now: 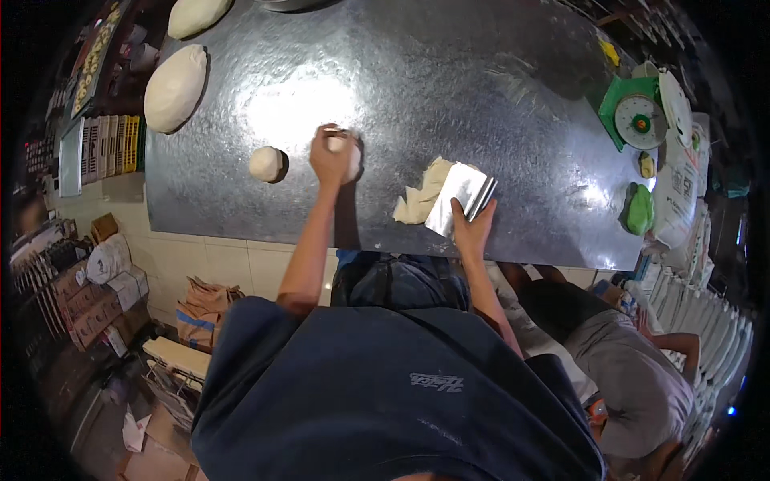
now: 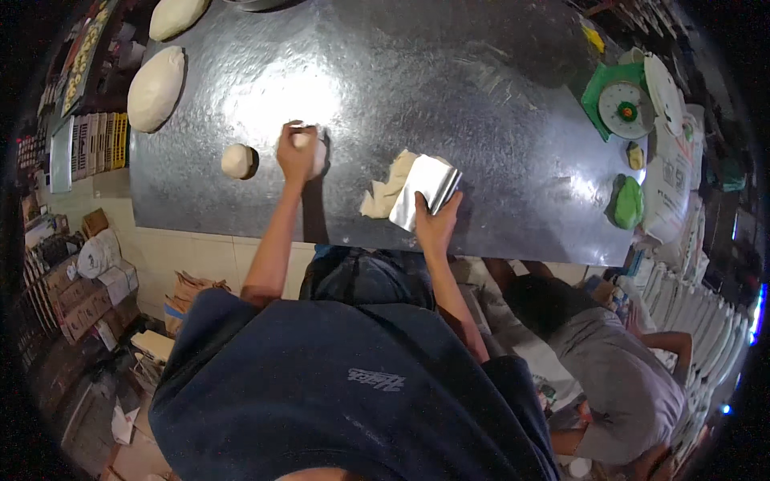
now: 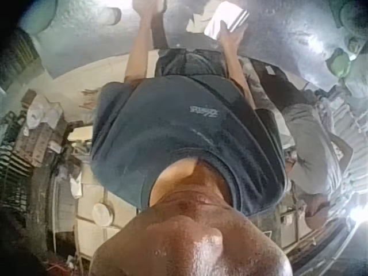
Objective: Knead and divide large portions of dough on a metal workbench in a bakery.
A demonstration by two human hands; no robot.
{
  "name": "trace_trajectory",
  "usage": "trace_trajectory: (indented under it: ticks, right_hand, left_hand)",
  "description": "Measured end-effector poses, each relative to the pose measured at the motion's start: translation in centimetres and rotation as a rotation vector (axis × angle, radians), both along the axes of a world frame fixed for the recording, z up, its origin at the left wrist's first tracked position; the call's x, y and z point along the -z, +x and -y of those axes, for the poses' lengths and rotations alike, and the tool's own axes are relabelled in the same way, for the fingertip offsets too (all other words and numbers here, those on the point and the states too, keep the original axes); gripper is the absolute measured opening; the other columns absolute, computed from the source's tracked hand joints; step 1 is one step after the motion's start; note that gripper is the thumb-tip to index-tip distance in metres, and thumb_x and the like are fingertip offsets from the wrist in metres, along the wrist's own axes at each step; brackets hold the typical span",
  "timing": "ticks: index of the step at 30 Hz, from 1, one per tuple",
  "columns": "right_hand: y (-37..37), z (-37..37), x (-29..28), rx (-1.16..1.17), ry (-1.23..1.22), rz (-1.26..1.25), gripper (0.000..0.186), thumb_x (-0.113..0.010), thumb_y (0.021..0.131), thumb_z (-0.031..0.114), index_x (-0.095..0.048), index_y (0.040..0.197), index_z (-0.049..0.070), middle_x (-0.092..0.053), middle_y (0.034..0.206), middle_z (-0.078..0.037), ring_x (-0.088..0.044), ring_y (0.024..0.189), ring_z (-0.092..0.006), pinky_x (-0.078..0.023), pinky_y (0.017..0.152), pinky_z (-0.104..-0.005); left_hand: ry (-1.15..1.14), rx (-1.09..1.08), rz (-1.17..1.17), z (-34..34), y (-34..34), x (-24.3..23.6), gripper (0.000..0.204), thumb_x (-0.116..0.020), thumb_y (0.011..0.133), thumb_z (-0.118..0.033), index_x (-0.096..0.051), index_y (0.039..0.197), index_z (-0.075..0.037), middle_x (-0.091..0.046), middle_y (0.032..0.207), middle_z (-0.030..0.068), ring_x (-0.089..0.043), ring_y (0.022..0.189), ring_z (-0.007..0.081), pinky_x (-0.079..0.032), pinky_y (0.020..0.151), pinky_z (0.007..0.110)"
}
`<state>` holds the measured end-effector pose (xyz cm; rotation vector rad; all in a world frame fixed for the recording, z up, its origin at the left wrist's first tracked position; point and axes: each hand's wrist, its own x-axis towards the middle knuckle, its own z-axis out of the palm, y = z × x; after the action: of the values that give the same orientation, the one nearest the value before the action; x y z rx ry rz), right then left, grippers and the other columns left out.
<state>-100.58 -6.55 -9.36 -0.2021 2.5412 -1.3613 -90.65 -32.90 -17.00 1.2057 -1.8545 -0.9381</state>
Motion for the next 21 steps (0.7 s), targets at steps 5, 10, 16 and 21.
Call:
trace_trajectory:
  ticks: [5, 10, 16, 21]
  right_hand:
    - [-2.5, 0.6, -1.9, -0.144, -0.013, 0.047, 0.071, -0.073, 0.078, 0.023, -0.033, 0.127, -0.012, -0.059, 0.104, -0.026, -0.060, 0.095, -0.0314, -0.046, 0.080, -0.0366]
    - [-2.8, -0.5, -0.7, -0.064, -0.008, 0.003, 0.077, -0.073, 0.080, 0.025, -0.029, 0.131, -0.014, -0.052, 0.118, -0.027, -0.053, 0.109, -0.0315, -0.041, 0.092, -0.0343]
    - [0.7, -1.1, -1.5, 0.083, -0.011, 0.011, 0.072, -0.072, 0.080, 0.018, -0.030, 0.131, -0.010, -0.049, 0.123, -0.023, -0.049, 0.113, -0.0280, -0.036, 0.098, -0.0342]
    - [5.6, -0.9, -3.3, 0.155, -0.138, 0.031, 0.060, -0.072, 0.079, 0.015, -0.037, 0.125, -0.003, -0.052, 0.116, -0.017, -0.051, 0.106, -0.0259, -0.039, 0.092, -0.0357]
  left_hand:
    - [0.046, 0.372, 0.045, -9.3, 4.6, -1.7, 0.028, -0.078, 0.067, -0.024, -0.065, 0.086, -0.008, -0.063, 0.084, 0.0102, -0.061, 0.081, 0.0301, -0.048, 0.073, 0.039]
    - [0.020, 0.407, 0.090, -9.1, 1.5, -5.0, 0.039, -0.080, 0.062, -0.023, -0.062, 0.092, -0.006, -0.055, 0.104, 0.0156, -0.053, 0.094, 0.0340, -0.043, 0.081, 0.042]
    - [0.102, 0.655, -0.036, -9.1, 8.3, -2.6, 0.056, -0.079, 0.064, -0.020, -0.057, 0.115, -0.008, -0.056, 0.112, 0.0147, -0.054, 0.097, 0.0347, -0.043, 0.085, 0.041]
    - [-0.114, 0.457, 0.124, -1.0, 10.2, -1.1, 0.037, -0.073, 0.070, -0.019, -0.063, 0.103, -0.006, -0.059, 0.106, 0.0148, -0.055, 0.100, 0.0315, -0.045, 0.084, 0.039]
